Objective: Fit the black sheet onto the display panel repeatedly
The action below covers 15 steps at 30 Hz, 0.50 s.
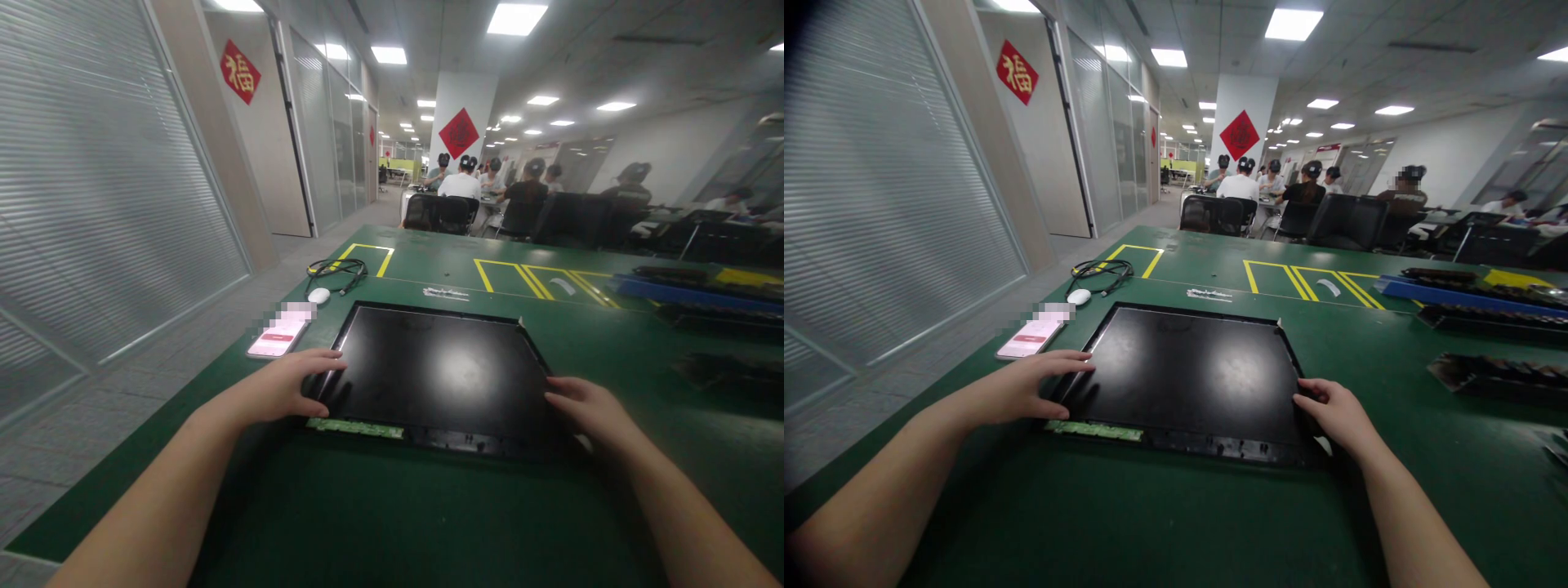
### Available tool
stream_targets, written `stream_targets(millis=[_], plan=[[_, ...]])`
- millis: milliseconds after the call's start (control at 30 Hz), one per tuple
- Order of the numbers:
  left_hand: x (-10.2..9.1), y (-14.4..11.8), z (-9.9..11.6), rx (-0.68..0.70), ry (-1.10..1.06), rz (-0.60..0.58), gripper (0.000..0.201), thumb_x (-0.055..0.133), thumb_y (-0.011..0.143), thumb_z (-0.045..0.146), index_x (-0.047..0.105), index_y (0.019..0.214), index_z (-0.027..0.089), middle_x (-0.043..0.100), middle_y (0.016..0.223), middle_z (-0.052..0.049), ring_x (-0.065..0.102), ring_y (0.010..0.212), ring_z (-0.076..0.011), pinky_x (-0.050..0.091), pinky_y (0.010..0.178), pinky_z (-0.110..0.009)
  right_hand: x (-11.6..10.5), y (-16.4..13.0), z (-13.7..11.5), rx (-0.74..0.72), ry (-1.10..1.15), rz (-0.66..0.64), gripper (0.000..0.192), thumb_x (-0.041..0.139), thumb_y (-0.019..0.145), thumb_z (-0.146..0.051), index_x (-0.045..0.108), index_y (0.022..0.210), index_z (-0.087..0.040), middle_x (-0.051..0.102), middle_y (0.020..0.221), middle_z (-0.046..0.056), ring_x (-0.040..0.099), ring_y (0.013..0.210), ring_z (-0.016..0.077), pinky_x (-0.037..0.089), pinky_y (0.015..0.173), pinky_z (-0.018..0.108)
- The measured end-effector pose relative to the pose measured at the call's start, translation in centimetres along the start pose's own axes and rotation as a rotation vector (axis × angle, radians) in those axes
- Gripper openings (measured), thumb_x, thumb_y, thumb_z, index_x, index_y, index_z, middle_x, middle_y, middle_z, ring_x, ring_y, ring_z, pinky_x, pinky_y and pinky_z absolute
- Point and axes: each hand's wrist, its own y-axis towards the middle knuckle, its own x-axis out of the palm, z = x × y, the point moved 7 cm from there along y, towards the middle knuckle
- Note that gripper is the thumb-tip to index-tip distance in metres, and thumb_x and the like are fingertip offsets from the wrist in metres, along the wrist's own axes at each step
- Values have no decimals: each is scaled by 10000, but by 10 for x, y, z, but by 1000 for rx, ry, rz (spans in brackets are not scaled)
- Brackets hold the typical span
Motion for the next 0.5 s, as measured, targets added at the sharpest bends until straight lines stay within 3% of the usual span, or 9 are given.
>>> stream_targets(millis=[267, 500], plan=[[-1, 0, 9, 47, 25, 16, 598, 777, 653, 395, 665, 1240, 384, 609, 1385, -8, 584, 1224, -320, 434, 1027, -430, -1, 2, 2, -32, 7, 22, 459, 698, 730, -329, 696, 1157, -160, 752, 925, 122, 706, 749, 237, 538, 582, 300], [-1, 0, 14, 79, 77, 14, 557, 756, 677, 402, 674, 1227, 380, 650, 1327, -1, 633, 1148, -300, 472, 959, -379, -1, 2, 4, 4, 33, 16, 452, 627, 762, -271, 664, 1191, -132, 735, 1023, 145, 704, 748, 236, 541, 566, 310]])
